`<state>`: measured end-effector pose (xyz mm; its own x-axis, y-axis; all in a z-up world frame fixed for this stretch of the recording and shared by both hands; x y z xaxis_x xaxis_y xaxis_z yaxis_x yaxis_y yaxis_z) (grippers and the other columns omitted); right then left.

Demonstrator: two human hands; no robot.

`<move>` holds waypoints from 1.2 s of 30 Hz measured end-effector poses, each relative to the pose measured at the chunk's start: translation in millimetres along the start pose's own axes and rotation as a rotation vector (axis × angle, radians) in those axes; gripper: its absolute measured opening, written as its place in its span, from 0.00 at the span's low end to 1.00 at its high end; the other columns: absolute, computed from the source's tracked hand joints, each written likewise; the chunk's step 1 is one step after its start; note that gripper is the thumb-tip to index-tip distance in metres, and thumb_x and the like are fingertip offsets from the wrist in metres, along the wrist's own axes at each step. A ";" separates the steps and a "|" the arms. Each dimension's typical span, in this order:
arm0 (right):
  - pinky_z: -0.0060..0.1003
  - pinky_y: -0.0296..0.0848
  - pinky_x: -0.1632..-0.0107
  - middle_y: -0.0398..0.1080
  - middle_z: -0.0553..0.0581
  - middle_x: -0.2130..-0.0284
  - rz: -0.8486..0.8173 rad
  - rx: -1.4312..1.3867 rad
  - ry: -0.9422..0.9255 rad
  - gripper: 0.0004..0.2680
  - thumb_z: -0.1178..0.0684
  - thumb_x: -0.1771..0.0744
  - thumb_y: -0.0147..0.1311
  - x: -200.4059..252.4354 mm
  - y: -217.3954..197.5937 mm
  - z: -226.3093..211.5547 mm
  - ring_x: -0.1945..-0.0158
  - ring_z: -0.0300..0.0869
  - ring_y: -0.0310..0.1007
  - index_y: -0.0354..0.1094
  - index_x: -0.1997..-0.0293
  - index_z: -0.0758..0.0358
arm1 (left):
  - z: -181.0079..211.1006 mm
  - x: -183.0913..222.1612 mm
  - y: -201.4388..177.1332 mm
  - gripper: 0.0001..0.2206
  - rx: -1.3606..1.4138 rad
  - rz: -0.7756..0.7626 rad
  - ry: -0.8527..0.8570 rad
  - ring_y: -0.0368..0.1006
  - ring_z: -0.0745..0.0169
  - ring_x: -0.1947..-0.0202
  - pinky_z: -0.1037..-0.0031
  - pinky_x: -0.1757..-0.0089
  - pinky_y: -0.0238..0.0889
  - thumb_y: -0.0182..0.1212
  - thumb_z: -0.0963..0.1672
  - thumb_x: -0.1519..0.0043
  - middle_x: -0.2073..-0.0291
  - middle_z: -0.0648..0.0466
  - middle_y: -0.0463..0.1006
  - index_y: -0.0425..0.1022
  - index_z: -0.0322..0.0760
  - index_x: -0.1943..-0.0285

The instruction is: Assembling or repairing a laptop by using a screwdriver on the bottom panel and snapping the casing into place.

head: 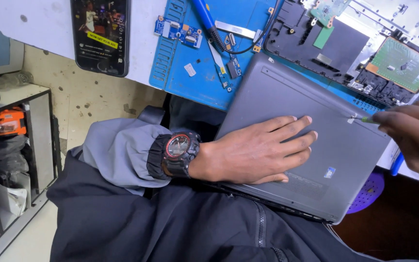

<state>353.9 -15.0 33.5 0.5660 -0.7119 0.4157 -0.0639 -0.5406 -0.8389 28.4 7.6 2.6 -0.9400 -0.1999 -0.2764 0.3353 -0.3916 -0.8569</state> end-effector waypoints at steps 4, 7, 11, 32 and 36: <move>0.45 0.81 0.49 0.76 0.69 0.56 0.062 0.094 0.247 0.22 0.41 0.35 0.58 26.4 24.9 9.6 0.53 0.56 0.80 0.70 0.42 0.73 | -0.5 0.0 0.4 0.29 -0.001 -0.001 -0.003 0.59 0.41 0.29 0.58 0.34 0.56 0.55 0.60 0.34 0.33 0.47 0.68 0.69 0.41 0.35; 0.44 0.49 0.68 0.44 0.56 0.80 0.073 0.008 0.432 0.17 0.49 0.27 0.59 36.8 34.1 13.6 0.78 0.44 0.46 0.57 0.67 0.71 | 1.5 -0.2 1.9 0.29 0.004 -0.010 0.004 0.59 0.40 0.30 0.58 0.34 0.56 0.56 0.61 0.34 0.33 0.47 0.68 0.70 0.41 0.35; 0.45 0.55 0.64 0.55 0.57 0.82 0.043 0.138 0.231 0.15 0.46 0.27 0.53 13.6 10.7 -10.2 0.77 0.49 0.53 0.60 0.67 0.67 | -0.4 -0.5 0.8 0.29 0.000 -0.015 0.003 0.59 0.40 0.29 0.57 0.34 0.55 0.56 0.61 0.35 0.33 0.47 0.68 0.69 0.41 0.35; 0.48 0.70 0.54 0.74 0.61 0.64 0.160 -0.115 0.097 0.09 0.56 0.29 0.49 -11.2 -27.2 -36.5 0.61 0.56 0.73 0.72 0.48 0.68 | -1.1 -1.4 -13.9 0.26 0.002 -0.048 0.033 0.60 0.41 0.30 0.58 0.35 0.57 0.56 0.58 0.33 0.33 0.46 0.68 0.69 0.39 0.35; 0.43 0.69 0.53 0.70 0.56 0.73 0.110 0.217 0.338 0.17 0.36 0.27 0.58 11.7 -4.6 -22.7 0.63 0.51 0.71 0.73 0.60 0.63 | -0.4 -1.2 -30.2 0.21 -0.038 0.081 0.032 0.71 0.44 0.36 0.59 0.39 0.68 0.66 0.55 0.32 0.38 0.47 0.75 0.75 0.39 0.40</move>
<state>342.1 -31.1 50.2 0.2615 -0.8868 0.3809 0.0861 -0.3717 -0.9244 19.3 20.0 28.6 -0.9117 -0.2006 -0.3587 0.4082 -0.3408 -0.8469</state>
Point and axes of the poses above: each hand's wrist, its own x-axis away from the middle knuckle, its own y-axis out of the palm, z = x × y, the point moved 3 cm from there along -x, towards the middle knuckle
